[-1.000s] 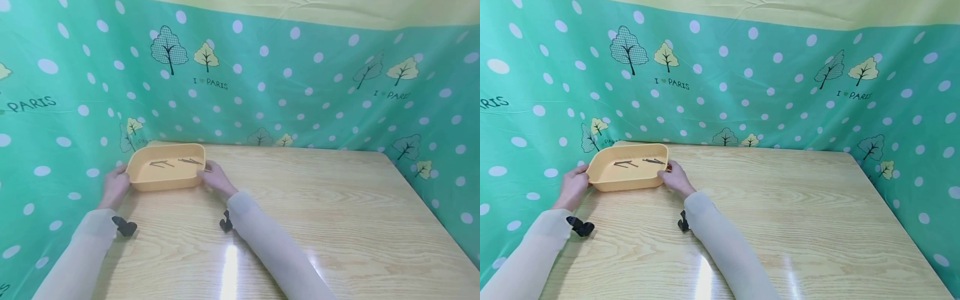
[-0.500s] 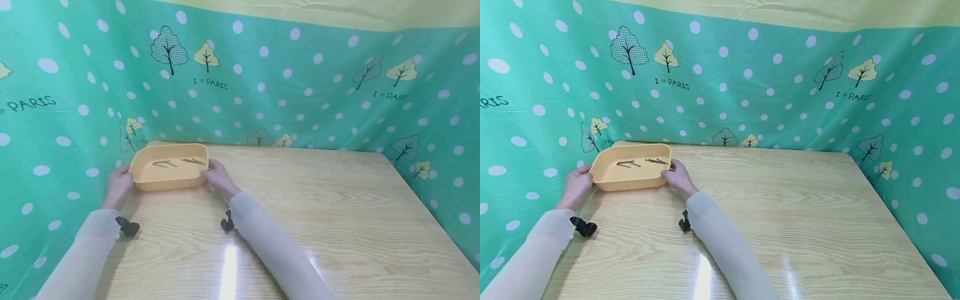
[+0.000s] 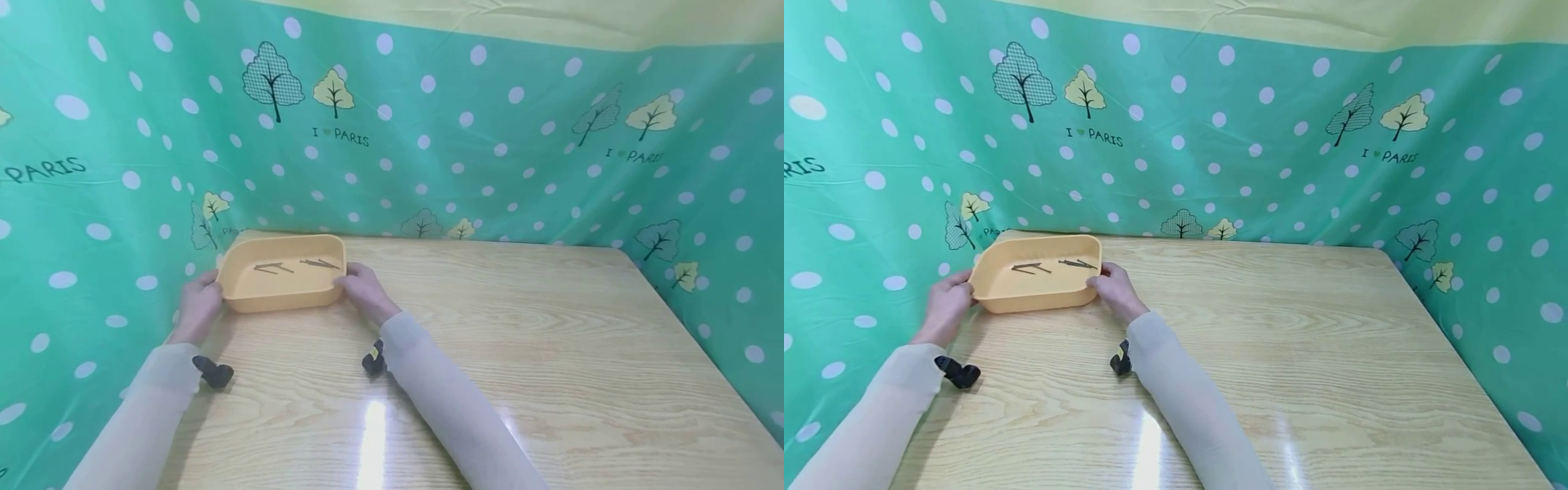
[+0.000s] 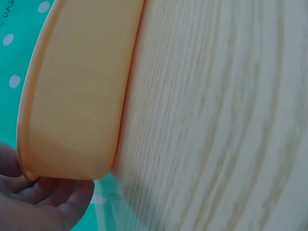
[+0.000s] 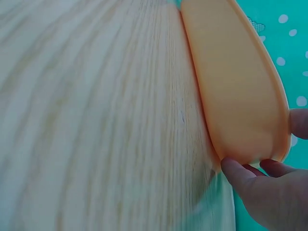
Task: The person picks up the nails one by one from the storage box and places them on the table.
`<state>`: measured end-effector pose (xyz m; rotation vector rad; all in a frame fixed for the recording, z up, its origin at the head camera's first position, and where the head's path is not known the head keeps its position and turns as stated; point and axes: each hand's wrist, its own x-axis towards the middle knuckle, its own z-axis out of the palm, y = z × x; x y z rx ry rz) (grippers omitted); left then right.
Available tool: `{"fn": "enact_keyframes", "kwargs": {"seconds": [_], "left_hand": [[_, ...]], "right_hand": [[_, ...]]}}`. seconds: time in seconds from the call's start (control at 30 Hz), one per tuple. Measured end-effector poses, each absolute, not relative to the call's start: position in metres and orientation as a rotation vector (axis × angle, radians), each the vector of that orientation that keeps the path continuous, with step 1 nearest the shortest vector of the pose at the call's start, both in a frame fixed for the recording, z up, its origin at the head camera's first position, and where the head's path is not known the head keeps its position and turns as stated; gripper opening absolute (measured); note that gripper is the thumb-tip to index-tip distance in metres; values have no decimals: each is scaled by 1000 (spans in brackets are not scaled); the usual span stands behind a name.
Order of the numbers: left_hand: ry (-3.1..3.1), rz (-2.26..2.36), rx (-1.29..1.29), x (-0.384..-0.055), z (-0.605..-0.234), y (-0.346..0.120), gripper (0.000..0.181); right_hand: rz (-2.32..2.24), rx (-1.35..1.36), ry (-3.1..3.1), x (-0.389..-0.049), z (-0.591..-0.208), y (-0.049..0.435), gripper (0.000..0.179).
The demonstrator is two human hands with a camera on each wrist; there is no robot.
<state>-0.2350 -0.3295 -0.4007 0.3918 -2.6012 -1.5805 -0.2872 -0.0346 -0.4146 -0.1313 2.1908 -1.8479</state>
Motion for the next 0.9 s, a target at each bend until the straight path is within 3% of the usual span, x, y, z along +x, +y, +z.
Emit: {"fn": "enact_keyframes", "kwargs": {"seconds": [0.9], "left_hand": [[-2610,-1629,313,-237,-401,-311,58]], "right_hand": [[-1902,-81,2164,-286,-415,-16,64]]}}
